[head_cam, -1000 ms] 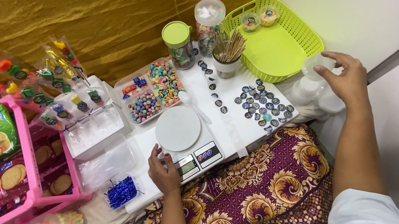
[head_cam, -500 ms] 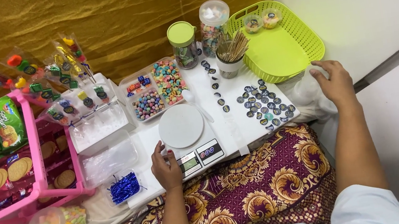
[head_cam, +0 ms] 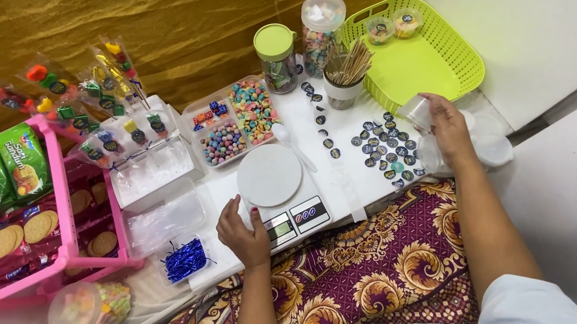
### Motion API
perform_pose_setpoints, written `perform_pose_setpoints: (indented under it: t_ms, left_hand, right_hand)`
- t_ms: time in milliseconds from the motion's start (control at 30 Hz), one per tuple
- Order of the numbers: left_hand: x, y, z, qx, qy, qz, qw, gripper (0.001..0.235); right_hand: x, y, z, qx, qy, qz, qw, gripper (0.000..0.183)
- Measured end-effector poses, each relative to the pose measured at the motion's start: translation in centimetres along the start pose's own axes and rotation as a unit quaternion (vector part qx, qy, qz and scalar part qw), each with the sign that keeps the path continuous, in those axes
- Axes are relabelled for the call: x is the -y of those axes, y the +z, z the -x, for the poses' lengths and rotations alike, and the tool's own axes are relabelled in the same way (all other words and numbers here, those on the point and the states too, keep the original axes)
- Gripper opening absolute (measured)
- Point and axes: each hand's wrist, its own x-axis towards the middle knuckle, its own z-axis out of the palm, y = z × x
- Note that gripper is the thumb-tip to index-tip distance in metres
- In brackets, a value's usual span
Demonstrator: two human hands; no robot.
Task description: Filling a small cup with candies on a digital scale to reach a specific weight.
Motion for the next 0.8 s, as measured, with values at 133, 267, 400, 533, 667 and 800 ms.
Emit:
perform_pose_setpoints:
  t_ms: [133, 267, 400, 533, 667, 800]
  left_hand:
    - [-3.2, 1.8, 0.0, 0.011, 0.063, 0.054, 0.996, 0.034]
    - [-10.1, 3.3, 0.7, 0.159, 0.013, 0.268, 0.950, 0.030]
    - [-15.7, 3.7, 0.1, 0.281, -0.164, 0.429, 0.843, 0.044]
    - [-15.2, 6.4, 0.3, 0.265, -0.265, 0.474, 0.797, 0.043]
    - [-15.4, 5.5, 0.4, 0.253, -0.326, 0.532, 0.739, 0.035]
    - [-13.5, 5.0, 0.4, 0.223, -0.358, 0.551, 0.720, 0.033]
  right_hand:
    - [1.2, 3.0, 0.8, 0.057, -0.028, 0.039, 0.997, 0.048]
    - [4.1, 6.2, 3.1, 0.114, -0.087, 0.095, 0.985, 0.039]
    - [4.4, 8.2, 4.8, 0.201, -0.113, 0.048, 0.972, 0.037]
    - [4.9, 9.3, 6.4, 0.233, -0.087, 0.021, 0.968, 0.039]
    - [5.0, 9.4, 6.6, 0.216, -0.138, 0.020, 0.966, 0.039]
    - [5.2, 7.1, 5.2, 0.108, -0.222, 0.101, 0.964, 0.041]
